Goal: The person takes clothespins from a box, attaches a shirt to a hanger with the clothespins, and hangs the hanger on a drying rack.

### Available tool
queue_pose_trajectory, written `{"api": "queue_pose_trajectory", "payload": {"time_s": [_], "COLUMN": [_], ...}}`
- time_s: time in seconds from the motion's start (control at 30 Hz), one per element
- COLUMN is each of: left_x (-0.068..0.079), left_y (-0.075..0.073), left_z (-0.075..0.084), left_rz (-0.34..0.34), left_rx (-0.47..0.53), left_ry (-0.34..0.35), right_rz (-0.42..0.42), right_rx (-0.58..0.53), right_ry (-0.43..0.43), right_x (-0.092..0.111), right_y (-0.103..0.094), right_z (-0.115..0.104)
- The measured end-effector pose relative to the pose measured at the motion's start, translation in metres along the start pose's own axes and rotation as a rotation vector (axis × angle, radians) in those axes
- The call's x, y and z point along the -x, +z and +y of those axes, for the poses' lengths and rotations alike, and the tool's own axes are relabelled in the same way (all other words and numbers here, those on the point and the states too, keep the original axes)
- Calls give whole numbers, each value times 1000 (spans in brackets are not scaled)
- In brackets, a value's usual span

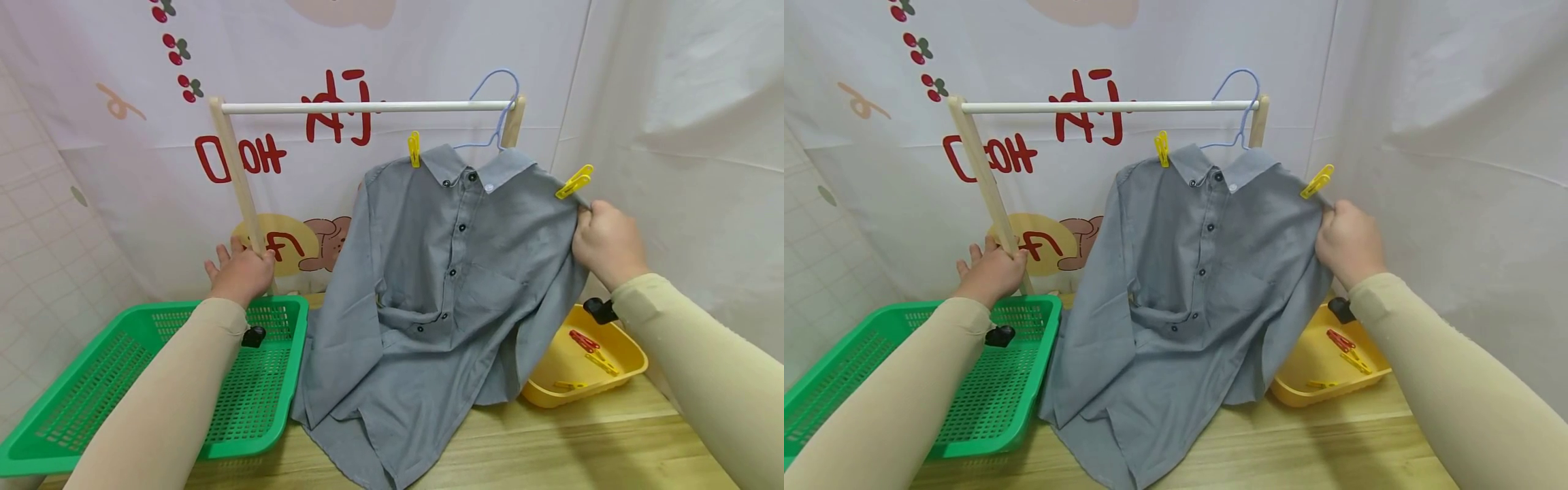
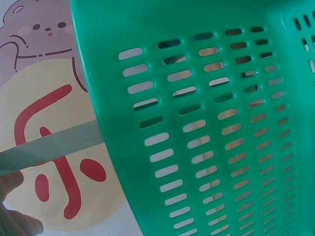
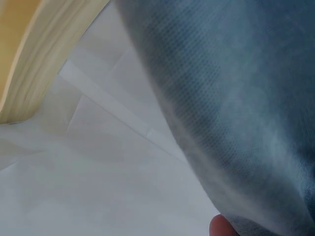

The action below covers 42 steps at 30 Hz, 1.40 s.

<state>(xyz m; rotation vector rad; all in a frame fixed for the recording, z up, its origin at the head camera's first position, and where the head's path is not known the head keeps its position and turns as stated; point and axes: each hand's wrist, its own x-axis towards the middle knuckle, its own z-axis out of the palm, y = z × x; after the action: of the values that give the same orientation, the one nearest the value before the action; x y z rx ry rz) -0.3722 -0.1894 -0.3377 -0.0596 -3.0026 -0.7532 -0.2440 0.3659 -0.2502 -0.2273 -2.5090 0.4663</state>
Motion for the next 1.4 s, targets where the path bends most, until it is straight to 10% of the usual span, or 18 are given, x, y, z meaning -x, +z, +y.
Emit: {"api": "queue_pose_trajectory", "payload": {"time_s": [1.4], "left_x": [1], "left_y": [-1], "left_z": [1], "left_rz": [-15], "left_rx": [-34], "left_ry": [-12], "right_rz": [-62], "right_rx": [23], "right_ry": [-32], "right_x": [0], "right_y": [11], "right_z": [-22]}}
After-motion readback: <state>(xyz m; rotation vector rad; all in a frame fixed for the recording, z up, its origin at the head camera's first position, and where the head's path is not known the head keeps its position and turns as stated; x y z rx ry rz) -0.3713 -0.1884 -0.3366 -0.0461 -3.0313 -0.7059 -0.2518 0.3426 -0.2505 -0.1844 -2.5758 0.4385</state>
